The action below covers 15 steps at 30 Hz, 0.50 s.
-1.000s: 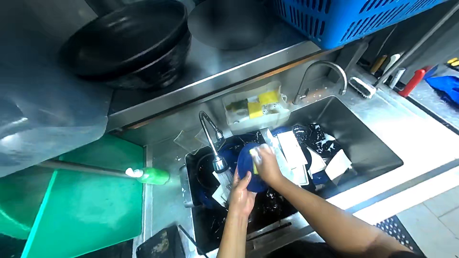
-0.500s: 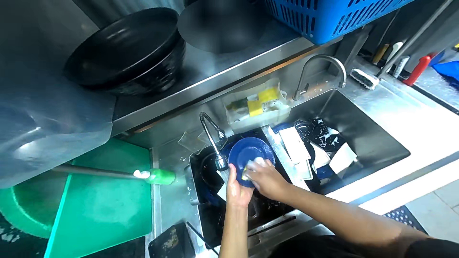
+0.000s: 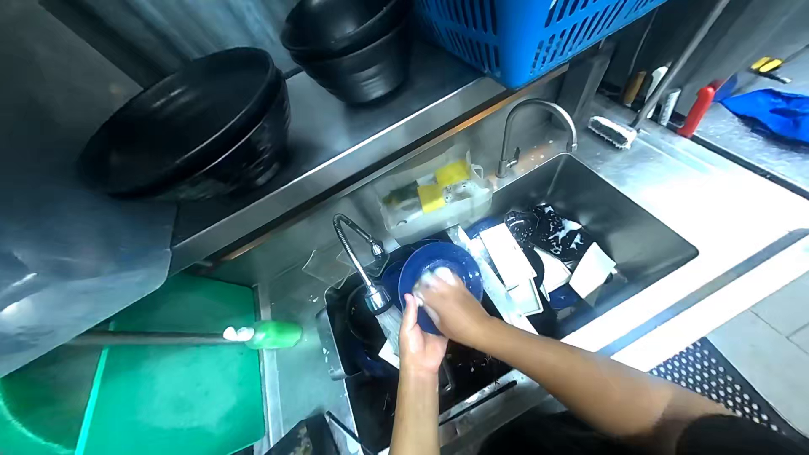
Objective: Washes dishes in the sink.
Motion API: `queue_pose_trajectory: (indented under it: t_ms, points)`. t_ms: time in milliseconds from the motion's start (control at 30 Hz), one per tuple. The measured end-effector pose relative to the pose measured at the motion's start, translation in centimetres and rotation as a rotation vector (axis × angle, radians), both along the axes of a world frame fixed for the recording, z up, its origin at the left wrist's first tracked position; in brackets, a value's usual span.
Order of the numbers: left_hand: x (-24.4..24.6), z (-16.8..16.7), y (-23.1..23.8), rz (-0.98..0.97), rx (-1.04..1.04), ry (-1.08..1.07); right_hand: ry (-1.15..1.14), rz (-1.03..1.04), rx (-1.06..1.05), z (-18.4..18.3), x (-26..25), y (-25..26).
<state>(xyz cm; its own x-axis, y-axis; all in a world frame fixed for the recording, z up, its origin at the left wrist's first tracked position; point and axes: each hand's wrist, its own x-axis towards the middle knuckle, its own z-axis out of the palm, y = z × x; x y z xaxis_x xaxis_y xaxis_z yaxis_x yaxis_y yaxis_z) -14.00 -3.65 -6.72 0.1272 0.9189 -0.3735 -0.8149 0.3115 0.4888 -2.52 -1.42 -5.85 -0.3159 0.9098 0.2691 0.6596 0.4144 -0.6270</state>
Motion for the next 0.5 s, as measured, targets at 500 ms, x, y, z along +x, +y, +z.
queue_pose_trajectory:
  t_ms: [500]
  points:
    - [0.6, 0.1, -1.0, -0.041, -0.042, 0.124, -0.008, -0.013, 0.084, 0.4, -0.1, 3.9]
